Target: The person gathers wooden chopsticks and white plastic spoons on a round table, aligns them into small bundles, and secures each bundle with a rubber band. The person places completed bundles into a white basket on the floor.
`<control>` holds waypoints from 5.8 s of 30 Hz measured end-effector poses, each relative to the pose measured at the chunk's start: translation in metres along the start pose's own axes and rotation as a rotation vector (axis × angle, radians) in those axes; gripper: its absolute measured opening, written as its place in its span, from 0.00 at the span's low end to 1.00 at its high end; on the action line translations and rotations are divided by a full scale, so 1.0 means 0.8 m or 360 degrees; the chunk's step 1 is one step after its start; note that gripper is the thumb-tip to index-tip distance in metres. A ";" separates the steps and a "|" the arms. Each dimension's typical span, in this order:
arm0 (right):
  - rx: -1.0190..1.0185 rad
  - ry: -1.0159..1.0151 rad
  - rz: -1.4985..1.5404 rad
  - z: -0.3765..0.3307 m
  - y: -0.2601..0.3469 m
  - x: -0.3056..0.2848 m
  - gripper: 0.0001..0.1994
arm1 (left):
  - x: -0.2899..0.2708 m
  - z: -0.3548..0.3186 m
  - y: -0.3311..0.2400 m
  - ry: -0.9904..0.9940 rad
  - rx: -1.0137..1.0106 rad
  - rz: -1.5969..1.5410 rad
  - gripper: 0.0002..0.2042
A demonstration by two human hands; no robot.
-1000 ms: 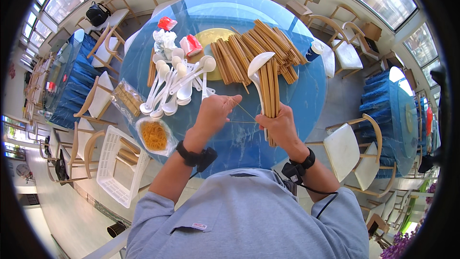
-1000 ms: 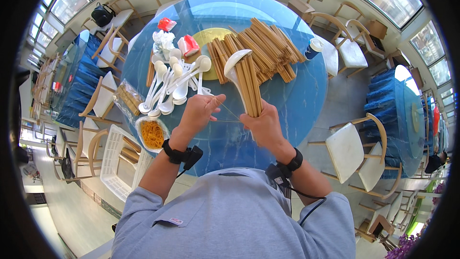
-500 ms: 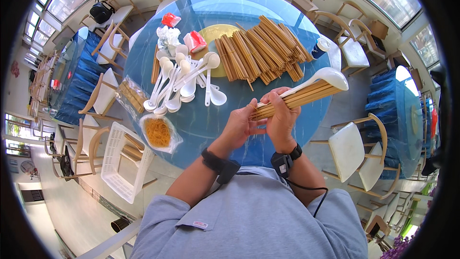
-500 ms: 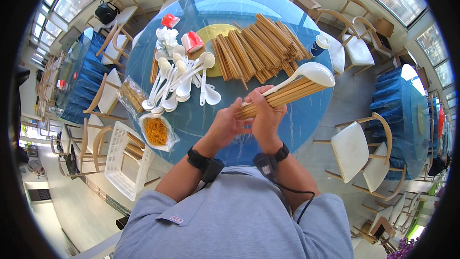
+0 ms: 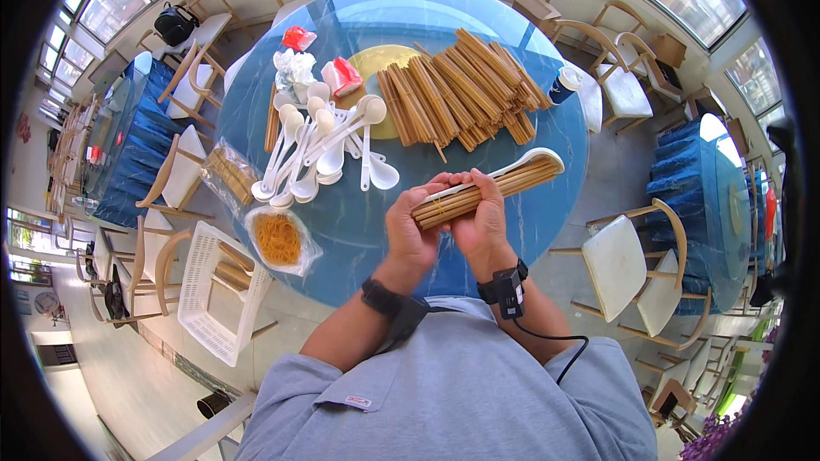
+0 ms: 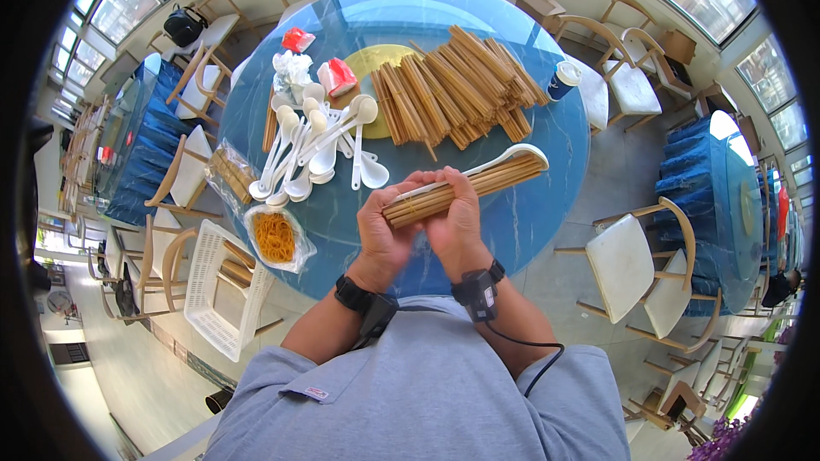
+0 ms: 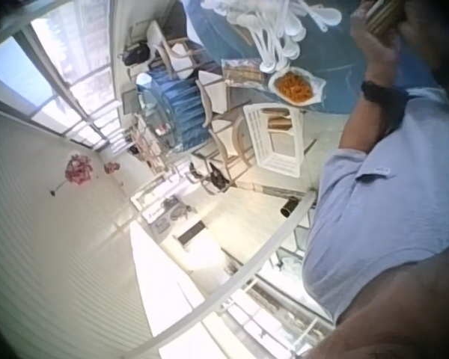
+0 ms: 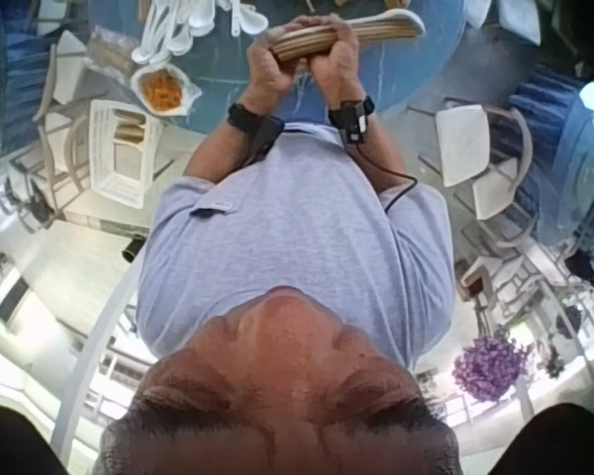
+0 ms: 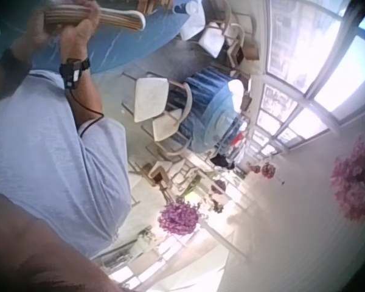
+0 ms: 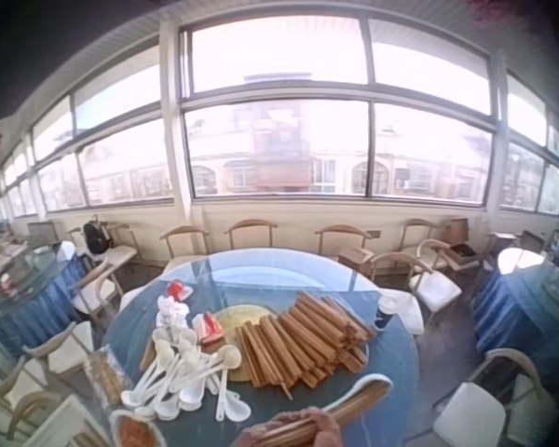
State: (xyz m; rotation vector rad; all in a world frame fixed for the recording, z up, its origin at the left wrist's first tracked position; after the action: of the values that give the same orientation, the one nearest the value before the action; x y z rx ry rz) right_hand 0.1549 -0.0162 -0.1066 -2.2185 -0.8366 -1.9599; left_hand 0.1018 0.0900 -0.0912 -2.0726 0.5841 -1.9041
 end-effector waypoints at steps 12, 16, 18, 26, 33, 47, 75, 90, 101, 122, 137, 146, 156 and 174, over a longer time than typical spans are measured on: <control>0.0330 -0.0144 0.0095 -0.029 -0.028 0.013 0.07 | -0.012 0.009 -0.056 0.0112 -0.0177 0.1081 0.12; 0.0299 -0.0049 0.0159 -0.033 -0.024 0.031 0.07 | -0.021 0.003 -0.052 0.0214 0.0098 0.0551 0.11; 0.0272 0.0059 0.0157 -0.033 -0.019 0.041 0.08 | -0.030 -0.002 -0.055 0.0079 0.0245 0.0510 0.13; 0.0085 0.0142 0.0242 -0.029 0.007 0.053 0.08 | 0.024 -0.036 -0.076 0.0444 0.0711 0.1292 0.30; 0.0247 0.0197 0.0282 -0.041 -0.023 0.070 0.10 | 0.083 -0.048 -0.064 0.0646 0.0982 0.1521 0.30; 0.0570 0.0692 -0.0101 -0.112 -0.045 0.157 0.38 | 0.168 -0.072 -0.142 0.0731 0.1323 0.0920 0.22; -0.0588 0.1000 -0.2222 -0.086 -0.023 0.162 0.25 | 0.087 -0.062 -0.173 0.0256 0.0883 0.0183 0.13; 0.0238 0.0473 -0.1339 -0.078 -0.055 0.088 0.26 | 0.035 -0.055 -0.125 0.0096 0.0540 0.0494 0.29; 0.0562 0.0330 -0.1738 -0.085 -0.050 -0.004 0.17 | -0.190 -0.169 -0.181 -0.0611 0.0553 0.0226 0.16; 0.2081 0.0638 -0.1430 -0.131 -0.287 0.030 0.18 | -0.116 -0.324 -0.183 -0.1040 0.0876 0.3042 0.22; 0.2488 0.0960 -0.1824 -0.167 -0.349 0.021 0.16 | -0.175 -0.432 -0.149 -0.1306 0.0542 0.2807 0.28; 0.2323 0.0705 -0.1478 -0.145 -0.369 -0.006 0.20 | -0.358 -0.509 -0.226 -0.1640 0.0424 0.2798 0.15; 0.1950 0.0128 -0.1873 -0.101 -0.277 -0.076 0.15 | -0.751 -0.727 -0.390 -0.2249 0.0334 0.0567 0.09; 0.1979 -0.0035 -0.2182 -0.104 -0.319 -0.053 0.14 | -0.826 -0.676 -0.360 -0.2815 -0.0634 0.1377 0.42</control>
State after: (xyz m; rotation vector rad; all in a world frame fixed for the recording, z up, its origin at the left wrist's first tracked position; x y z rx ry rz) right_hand -0.0323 0.1531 -0.2074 -0.8066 -2.8787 -0.7710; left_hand -0.4393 0.6905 -0.4895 -2.1350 0.9857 0.6786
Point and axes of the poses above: each hand's wrist, its own z-axis towards the middle knuckle, its own x-axis out of the palm, y = z × x, the point moved 7 cm from there along z, towards the middle knuckle, and after that the axes turned 15 degrees about y, right-handed, at the moved point
